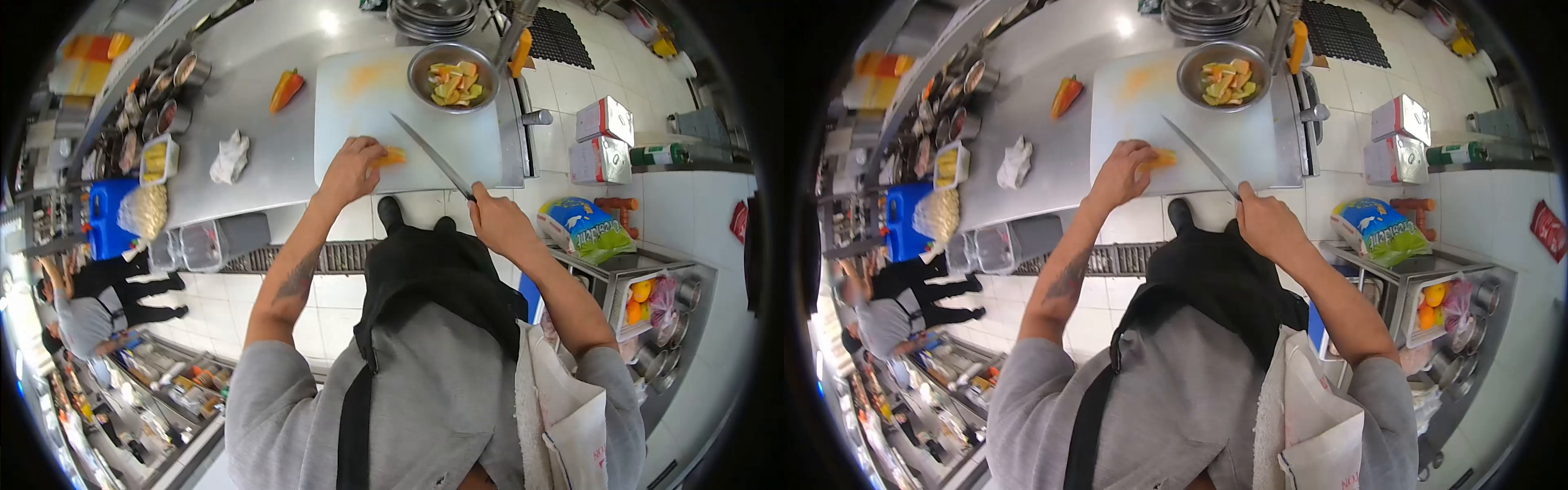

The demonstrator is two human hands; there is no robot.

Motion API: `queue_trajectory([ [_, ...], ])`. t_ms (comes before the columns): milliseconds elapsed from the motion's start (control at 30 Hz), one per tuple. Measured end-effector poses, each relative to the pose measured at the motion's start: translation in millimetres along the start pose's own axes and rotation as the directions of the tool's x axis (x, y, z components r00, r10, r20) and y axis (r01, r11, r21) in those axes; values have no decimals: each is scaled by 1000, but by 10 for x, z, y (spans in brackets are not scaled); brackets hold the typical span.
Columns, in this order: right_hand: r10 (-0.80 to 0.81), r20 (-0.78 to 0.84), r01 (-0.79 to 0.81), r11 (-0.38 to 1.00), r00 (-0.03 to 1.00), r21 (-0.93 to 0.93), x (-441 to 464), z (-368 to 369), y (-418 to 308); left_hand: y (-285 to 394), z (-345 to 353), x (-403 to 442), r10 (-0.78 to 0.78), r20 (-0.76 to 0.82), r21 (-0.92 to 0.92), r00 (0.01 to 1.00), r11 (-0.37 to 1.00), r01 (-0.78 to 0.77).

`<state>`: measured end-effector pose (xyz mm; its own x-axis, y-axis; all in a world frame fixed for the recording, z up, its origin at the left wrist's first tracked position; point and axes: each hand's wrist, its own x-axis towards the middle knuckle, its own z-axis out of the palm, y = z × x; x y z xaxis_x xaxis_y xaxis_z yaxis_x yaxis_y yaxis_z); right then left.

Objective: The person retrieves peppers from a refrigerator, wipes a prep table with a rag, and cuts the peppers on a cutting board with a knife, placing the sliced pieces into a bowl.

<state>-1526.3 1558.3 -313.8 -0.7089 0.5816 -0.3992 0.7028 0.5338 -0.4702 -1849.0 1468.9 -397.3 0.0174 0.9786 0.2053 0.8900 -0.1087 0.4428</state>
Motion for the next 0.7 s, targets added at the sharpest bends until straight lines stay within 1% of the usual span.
queue_trajectory([
  [33,-14,6,15,999,1000,-50,34,-52,-92,-2,20,-7,-18,-19,-12,1000,1000,18],
  [100,-25,14,27,992,1000,-120,43,-147,-170,38,68,71,-98,80,32,992,995,96],
  [133,-59,23,62,983,998,-175,8,-169,-184,70,33,126,-103,66,14,992,995,103],
  [167,-91,40,98,970,995,-224,-54,-175,-202,110,-2,145,-130,97,39,987,991,127],
  [200,-87,55,97,966,995,-238,-130,-193,-250,135,-10,134,-157,129,66,979,987,149],
  [233,-69,64,81,978,996,-194,-199,-225,-319,138,11,110,-165,124,53,979,986,159],
  [267,-53,71,63,987,996,-146,-218,-236,-375,131,19,94,-147,86,27,985,989,145],
  [300,-52,76,63,986,996,-152,-144,-79,-326,115,26,86,-126,48,5,991,992,126],
  [333,-59,36,63,992,998,-107,-19,237,-195,81,41,63,-129,49,2,990,992,129],
  [367,-63,-5,62,996,998,-58,79,491,-102,39,65,30,-94,12,-1,995,996,94],
  [400,-42,-24,41,998,999,-41,150,548,-143,4,85,12,-58,-25,0,998,998,58],
  [467,-60,-19,59,997,998,-46,236,473,-67,-77,99,-39,-64,-33,-12,997,998,64],
  [533,-42,6,42,998,999,-39,120,256,-195,-60,79,-95,-56,-29,-29,998,998,55],
  [567,-40,4,41,999,999,-33,58,123,-261,-23,69,-108,-105,-36,-37,994,994,103],
  [600,-29,38,32,996,999,-78,-40,24,-314,27,83,-145,-156,-36,-51,987,987,154],
  [633,-17,70,25,992,997,-124,-119,-47,-352,42,116,-151,-154,-27,-52,988,987,153],
  [700,-4,97,14,995,995,-100,-247,-126,-469,66,164,-140,-189,-37,-8,981,982,188],
])
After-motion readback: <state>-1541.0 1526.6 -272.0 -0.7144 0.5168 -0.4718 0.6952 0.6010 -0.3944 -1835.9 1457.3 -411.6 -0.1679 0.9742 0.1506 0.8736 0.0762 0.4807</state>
